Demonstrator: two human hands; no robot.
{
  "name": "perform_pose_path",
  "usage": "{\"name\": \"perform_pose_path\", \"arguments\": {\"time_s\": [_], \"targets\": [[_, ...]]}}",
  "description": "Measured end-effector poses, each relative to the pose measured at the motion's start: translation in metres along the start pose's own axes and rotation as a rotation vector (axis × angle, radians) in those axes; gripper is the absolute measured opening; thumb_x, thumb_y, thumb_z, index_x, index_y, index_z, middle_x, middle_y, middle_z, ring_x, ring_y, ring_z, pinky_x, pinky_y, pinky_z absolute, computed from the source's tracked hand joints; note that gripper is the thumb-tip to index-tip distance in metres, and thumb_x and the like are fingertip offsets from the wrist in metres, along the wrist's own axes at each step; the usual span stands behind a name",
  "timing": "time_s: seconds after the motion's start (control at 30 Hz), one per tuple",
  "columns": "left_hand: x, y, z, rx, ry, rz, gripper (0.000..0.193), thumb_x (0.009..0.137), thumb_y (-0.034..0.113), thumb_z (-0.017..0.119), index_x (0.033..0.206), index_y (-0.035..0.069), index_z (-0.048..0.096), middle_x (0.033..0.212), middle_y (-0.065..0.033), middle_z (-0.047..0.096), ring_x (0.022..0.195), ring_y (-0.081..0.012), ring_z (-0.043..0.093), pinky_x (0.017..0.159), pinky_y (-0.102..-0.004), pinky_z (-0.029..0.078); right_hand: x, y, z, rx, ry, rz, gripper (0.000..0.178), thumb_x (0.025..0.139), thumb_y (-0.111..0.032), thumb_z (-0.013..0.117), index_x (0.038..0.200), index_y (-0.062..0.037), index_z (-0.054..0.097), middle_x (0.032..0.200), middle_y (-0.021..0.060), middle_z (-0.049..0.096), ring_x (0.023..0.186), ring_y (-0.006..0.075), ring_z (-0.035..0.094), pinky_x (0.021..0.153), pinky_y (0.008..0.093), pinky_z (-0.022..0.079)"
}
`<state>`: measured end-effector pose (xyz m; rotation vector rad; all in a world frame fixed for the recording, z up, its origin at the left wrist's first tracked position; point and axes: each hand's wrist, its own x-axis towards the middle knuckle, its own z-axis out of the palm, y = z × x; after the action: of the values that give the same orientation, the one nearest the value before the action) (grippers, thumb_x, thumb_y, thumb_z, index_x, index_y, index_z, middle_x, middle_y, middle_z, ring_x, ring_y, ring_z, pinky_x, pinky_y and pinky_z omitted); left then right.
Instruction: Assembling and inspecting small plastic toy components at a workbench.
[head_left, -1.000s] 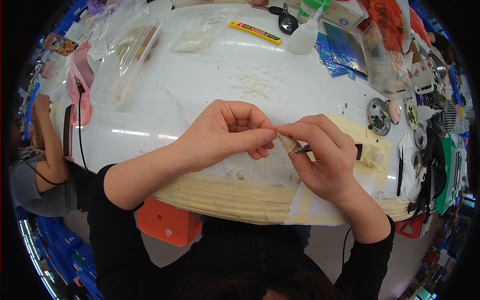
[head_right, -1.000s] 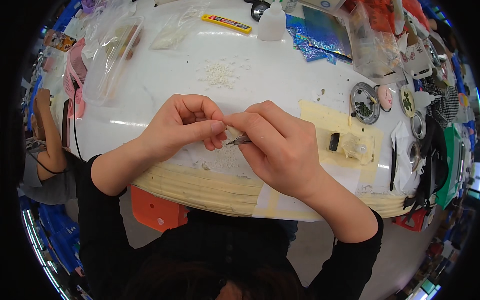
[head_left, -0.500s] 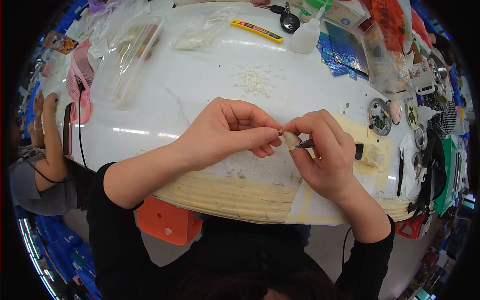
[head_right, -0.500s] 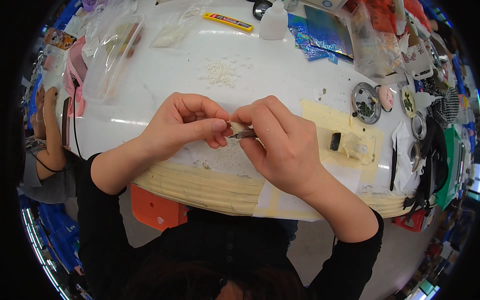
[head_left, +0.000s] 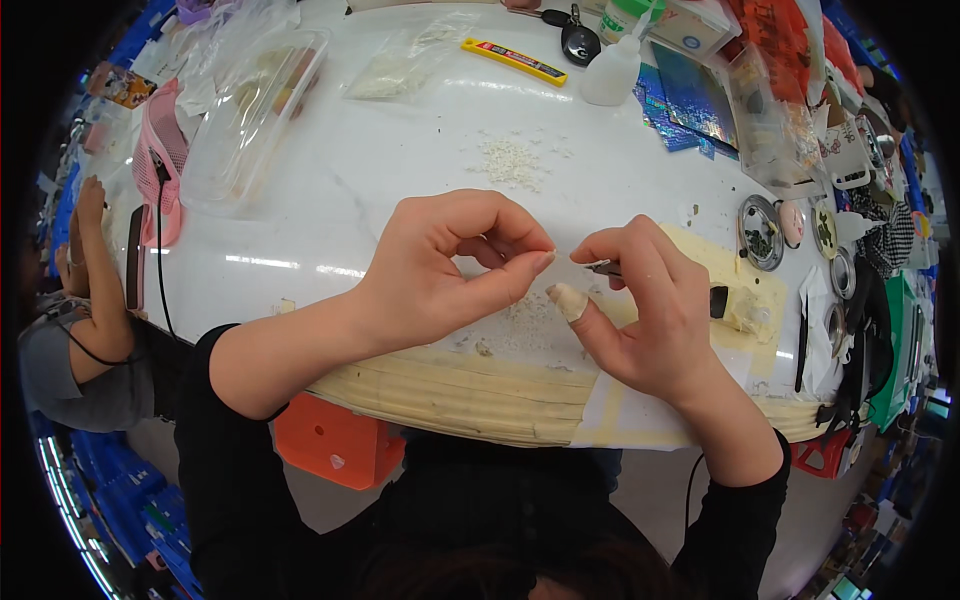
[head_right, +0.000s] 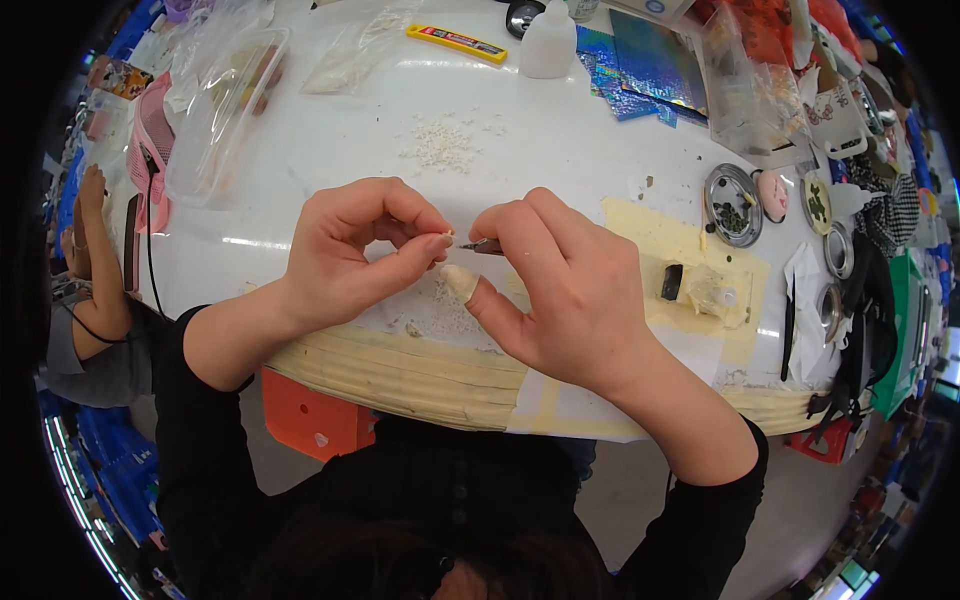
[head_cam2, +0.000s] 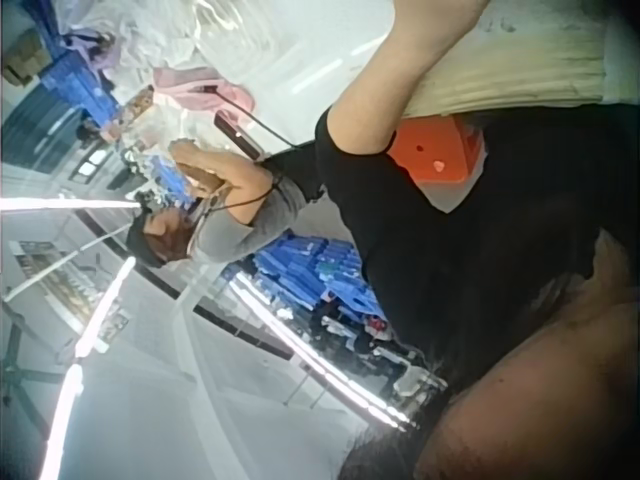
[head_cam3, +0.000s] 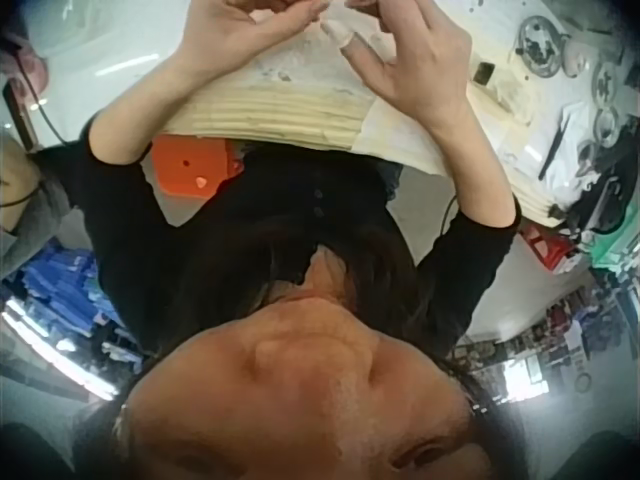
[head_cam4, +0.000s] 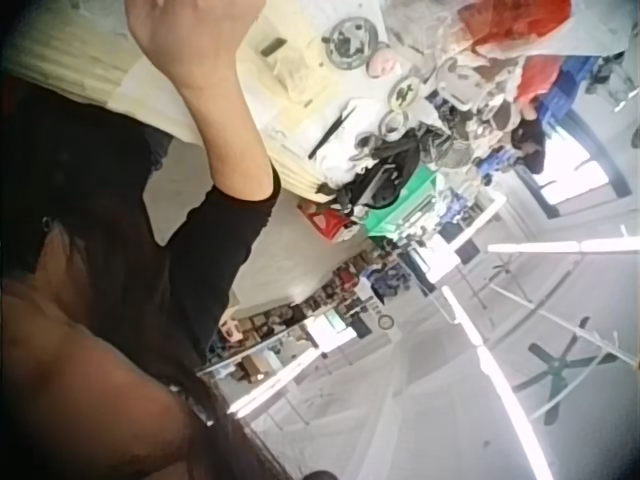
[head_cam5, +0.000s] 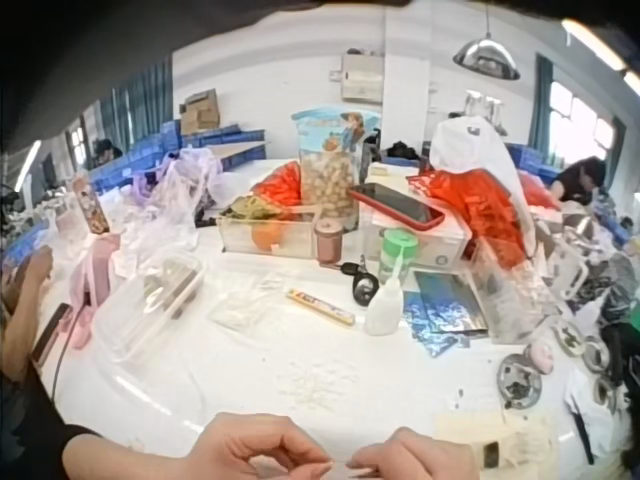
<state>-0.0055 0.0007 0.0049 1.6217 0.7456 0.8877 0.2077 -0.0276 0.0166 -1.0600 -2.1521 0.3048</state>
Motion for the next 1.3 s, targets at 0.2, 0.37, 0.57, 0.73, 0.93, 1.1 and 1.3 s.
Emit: {"name": "perform_pose_path", "arguments": {"time_s": [0.2,0.37,0.57,0.73,0.93,1.1,1.3], "targets": [[0.0035,0.0057,-0.0003,0.377,0.012,0.324,0.015,0.076,-0.008,0.071,0.090,-0.001,0.068,0.082,-0.0088,0.068,0.073,-0.0149,0.066,0.064,-0.0244,0.053,-0.0057,0.0023,0.0004,-0.135,-0.122,0.090,0.029,0.081,-0.029,0.072,0.082,-0.0084,0.052,0.069,0.0037,0.055,0.056,0.0215,0.057,0.045,0.0324,0.042],[0.0052,0.0006,-0.0004,0.492,0.018,0.520,0.021,0.071,-0.009,0.074,0.089,-0.001,0.069,0.080,-0.0102,0.069,0.071,-0.0191,0.067,0.060,-0.0257,0.053,-0.0049,0.0001,0.0015,-0.193,-0.124,0.074,0.032,0.085,-0.033,0.068,0.080,-0.0090,0.049,0.065,0.0039,0.051,0.054,0.0226,0.055,0.044,0.0340,0.041],[0.0052,0.0006,-0.0020,0.541,-0.005,0.555,0.023,0.071,-0.009,0.074,0.091,0.000,0.070,0.082,-0.0101,0.069,0.072,-0.0194,0.067,0.059,-0.0262,0.054,-0.0041,-0.0025,0.0005,-0.192,-0.146,0.066,0.029,0.086,-0.030,0.068,0.079,-0.0086,0.048,0.065,0.0044,0.050,0.055,0.0228,0.056,0.045,0.0346,0.041],[0.0044,-0.0003,-0.0024,0.543,-0.008,0.554,0.023,0.070,-0.008,0.075,0.092,0.000,0.070,0.083,-0.0103,0.069,0.072,-0.0192,0.067,0.059,-0.0259,0.054,-0.0044,-0.0027,0.0006,-0.189,-0.155,0.076,0.029,0.085,-0.028,0.068,0.080,-0.0083,0.048,0.066,0.0047,0.050,0.056,0.0230,0.056,0.045,0.0352,0.042],[0.0042,0.0001,-0.0017,0.540,-0.003,0.553,0.024,0.070,-0.008,0.075,0.092,0.000,0.070,0.083,-0.0098,0.069,0.073,-0.0191,0.067,0.059,-0.0259,0.054,-0.0042,-0.0023,0.0001,-0.171,-0.156,0.054,0.025,0.084,-0.024,0.069,0.080,-0.0085,0.049,0.067,0.0044,0.050,0.057,0.0229,0.057,0.045,0.0353,0.042],[0.0036,0.0004,-0.0013,0.549,-0.014,0.558,0.024,0.070,-0.009,0.074,0.092,0.001,0.069,0.083,-0.0095,0.069,0.072,-0.0192,0.067,0.058,-0.0260,0.054,-0.0051,-0.0021,-0.0014,-0.199,-0.174,0.039,0.023,0.081,-0.021,0.070,0.082,-0.0096,0.051,0.066,0.0037,0.050,0.057,0.0224,0.057,0.045,0.0348,0.042],[0.0034,0.0026,-0.0015,0.560,-0.019,0.559,0.024,0.070,-0.009,0.074,0.091,0.002,0.069,0.082,-0.0092,0.069,0.071,-0.0193,0.067,0.058,-0.0263,0.054,-0.0059,-0.0034,-0.0015,-0.233,-0.171,0.008,0.023,0.080,-0.021,0.071,0.082,-0.0103,0.051,0.065,0.0026,0.048,0.055,0.0204,0.057,0.045,0.0339,0.041]]}}
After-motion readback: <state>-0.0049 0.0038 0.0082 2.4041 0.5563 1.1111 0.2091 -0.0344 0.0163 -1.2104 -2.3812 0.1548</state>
